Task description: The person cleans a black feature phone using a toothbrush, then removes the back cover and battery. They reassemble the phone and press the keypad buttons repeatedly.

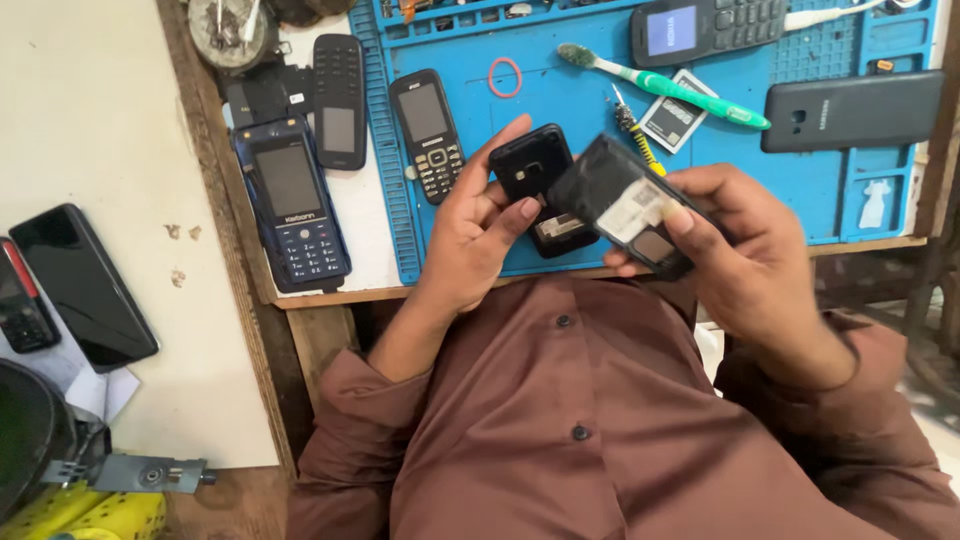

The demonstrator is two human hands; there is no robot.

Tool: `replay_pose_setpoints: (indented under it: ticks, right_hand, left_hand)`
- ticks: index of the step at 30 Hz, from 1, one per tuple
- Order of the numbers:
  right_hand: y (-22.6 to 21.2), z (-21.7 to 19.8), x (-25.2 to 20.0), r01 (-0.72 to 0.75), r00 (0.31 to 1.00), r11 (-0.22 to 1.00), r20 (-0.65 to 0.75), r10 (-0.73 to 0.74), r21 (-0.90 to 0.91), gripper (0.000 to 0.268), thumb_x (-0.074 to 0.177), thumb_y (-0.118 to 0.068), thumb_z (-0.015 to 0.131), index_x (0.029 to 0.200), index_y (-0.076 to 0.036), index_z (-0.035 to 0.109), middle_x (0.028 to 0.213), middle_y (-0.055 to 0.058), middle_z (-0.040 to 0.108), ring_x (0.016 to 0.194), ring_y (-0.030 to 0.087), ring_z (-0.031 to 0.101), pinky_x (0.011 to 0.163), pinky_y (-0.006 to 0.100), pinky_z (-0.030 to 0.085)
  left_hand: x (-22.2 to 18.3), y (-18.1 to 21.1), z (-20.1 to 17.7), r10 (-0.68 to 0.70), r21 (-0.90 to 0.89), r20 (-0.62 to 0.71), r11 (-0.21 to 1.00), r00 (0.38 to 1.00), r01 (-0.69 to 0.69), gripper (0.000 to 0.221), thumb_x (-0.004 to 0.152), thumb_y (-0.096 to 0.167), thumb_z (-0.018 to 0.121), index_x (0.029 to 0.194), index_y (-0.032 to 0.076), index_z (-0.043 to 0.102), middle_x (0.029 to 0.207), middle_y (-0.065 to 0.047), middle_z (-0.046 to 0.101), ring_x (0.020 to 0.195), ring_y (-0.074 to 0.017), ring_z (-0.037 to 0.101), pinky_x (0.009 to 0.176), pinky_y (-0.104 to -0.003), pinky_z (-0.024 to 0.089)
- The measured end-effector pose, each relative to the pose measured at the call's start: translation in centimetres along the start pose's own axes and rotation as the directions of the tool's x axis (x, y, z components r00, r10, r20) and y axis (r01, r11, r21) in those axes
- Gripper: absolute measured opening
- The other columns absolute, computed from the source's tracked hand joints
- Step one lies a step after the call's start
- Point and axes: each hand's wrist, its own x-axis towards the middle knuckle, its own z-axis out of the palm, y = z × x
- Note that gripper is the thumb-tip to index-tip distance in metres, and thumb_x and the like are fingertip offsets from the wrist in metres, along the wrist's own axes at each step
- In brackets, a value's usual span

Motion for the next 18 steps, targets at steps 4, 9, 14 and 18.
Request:
replay_pose_setpoints:
  ticks: [4,9,14,18]
  right_hand:
    - [2.4,0.8,0.8,0.036,0.998,0.984,0.047,-0.045,0.172,0.033,0.114,-0.012,0.049,0.141,0.007,0.044,0.124,0.023,0.066,0.104,0.029,0.073,0.094,0.043,0.062]
    - [3.8,1.4,1.1,0.089,0.995,0.978,0.018,-0.094,0.189,0.036,0.113,-0.011,0.048,0.145,0.005,0.039,0.127,0.023,0.065,0.109,0.031,0.072,0.1,0.047,0.062]
    - [4.7,1.3,1.8,0.138,0.988,0.969,0.04,-0.149,0.206,0.038,0.114,-0.009,0.046,0.148,0.004,0.037,0.129,0.024,0.064,0.114,0.032,0.07,0.102,0.047,0.061]
    - [5.3,1.0,2.3,0.153,0.985,0.969,0.048,-0.165,0.196,0.038,0.113,-0.006,0.046,0.149,0.004,0.036,0.131,0.023,0.063,0.114,0.032,0.07,0.101,0.047,0.06]
  left_hand:
    - [-0.2,-0.1,-0.3,0.022,-0.026,0.015,0.999,1.0,-0.022,0.065,0.109,0.003,0.059,0.166,0.005,0.028,0.149,-0.018,0.057,0.138,-0.0216,0.057,0.121,-0.035,0.046]
    - [-0.5,-0.3,-0.7,0.019,-0.034,0.009,0.999,1.0,-0.019,0.063,0.109,0.005,0.06,0.164,0.005,0.03,0.14,-0.018,0.064,0.133,-0.0194,0.059,0.118,-0.033,0.047]
    - [-0.4,-1.0,-0.9,0.023,-0.003,-0.017,1.0,1.0,-0.023,0.057,0.109,0.007,0.061,0.16,0.001,0.035,0.137,-0.017,0.065,0.128,-0.0185,0.062,0.113,-0.033,0.049]
    - [-0.4,-1.2,-1.0,0.02,0.025,-0.018,0.999,1.0,-0.02,0.055,0.11,0.008,0.06,0.159,0.0,0.036,0.136,-0.015,0.066,0.127,-0.0179,0.063,0.112,-0.032,0.05]
